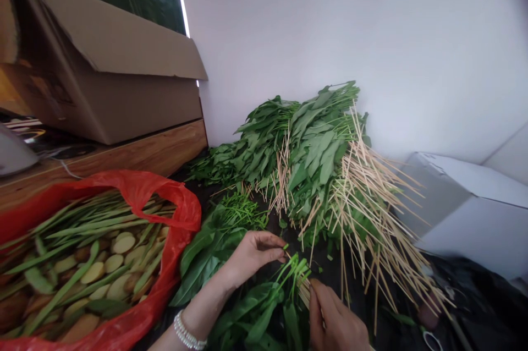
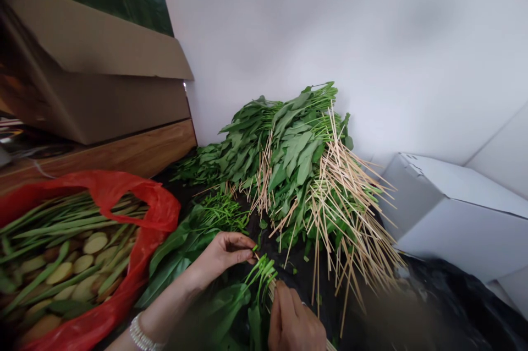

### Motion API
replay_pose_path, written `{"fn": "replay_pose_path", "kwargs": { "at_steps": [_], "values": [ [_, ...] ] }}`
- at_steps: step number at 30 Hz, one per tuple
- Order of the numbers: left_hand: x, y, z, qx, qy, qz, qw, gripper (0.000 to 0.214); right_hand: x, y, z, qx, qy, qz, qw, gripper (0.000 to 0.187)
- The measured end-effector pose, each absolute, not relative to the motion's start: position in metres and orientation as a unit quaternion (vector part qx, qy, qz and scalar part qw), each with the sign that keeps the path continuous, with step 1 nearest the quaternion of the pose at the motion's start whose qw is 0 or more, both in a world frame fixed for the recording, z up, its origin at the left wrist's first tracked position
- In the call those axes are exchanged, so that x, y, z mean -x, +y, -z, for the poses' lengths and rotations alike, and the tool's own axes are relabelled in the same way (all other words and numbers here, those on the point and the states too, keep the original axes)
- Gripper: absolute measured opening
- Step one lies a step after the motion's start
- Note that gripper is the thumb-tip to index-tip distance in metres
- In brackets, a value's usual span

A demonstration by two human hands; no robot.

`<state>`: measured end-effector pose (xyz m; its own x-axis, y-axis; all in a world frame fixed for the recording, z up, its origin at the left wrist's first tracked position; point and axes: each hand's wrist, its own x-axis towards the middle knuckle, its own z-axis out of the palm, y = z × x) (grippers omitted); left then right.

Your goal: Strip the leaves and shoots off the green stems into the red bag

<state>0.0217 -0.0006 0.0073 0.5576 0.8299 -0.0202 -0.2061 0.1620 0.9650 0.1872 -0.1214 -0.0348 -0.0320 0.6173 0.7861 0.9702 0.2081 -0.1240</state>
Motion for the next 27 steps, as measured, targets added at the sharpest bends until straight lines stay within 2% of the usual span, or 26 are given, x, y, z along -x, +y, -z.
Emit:
{"fn": "replay_pose_path", "kwargs": {
  "at_steps": [9,15,27],
  "values": [
    [-0.021,-0.001,-0.005,-0.552,0.304,-0.361,0.687,0.034,-0.187,-0.12,0.026,0.578,-0.685,0.246,0.369,0.04],
    [-0.025,-0.005,-0.004,-0.606,0.33,-0.361,0.627,0.031,-0.187,-0.12,0.031,0.577,-0.692,0.233,0.365,0.044],
    [-0.014,0.004,-0.008,-0.615,0.335,-0.349,0.623,0.037,-0.187,-0.121,0.049,0.58,-0.673,0.193,0.416,0.033]
  ]
}}
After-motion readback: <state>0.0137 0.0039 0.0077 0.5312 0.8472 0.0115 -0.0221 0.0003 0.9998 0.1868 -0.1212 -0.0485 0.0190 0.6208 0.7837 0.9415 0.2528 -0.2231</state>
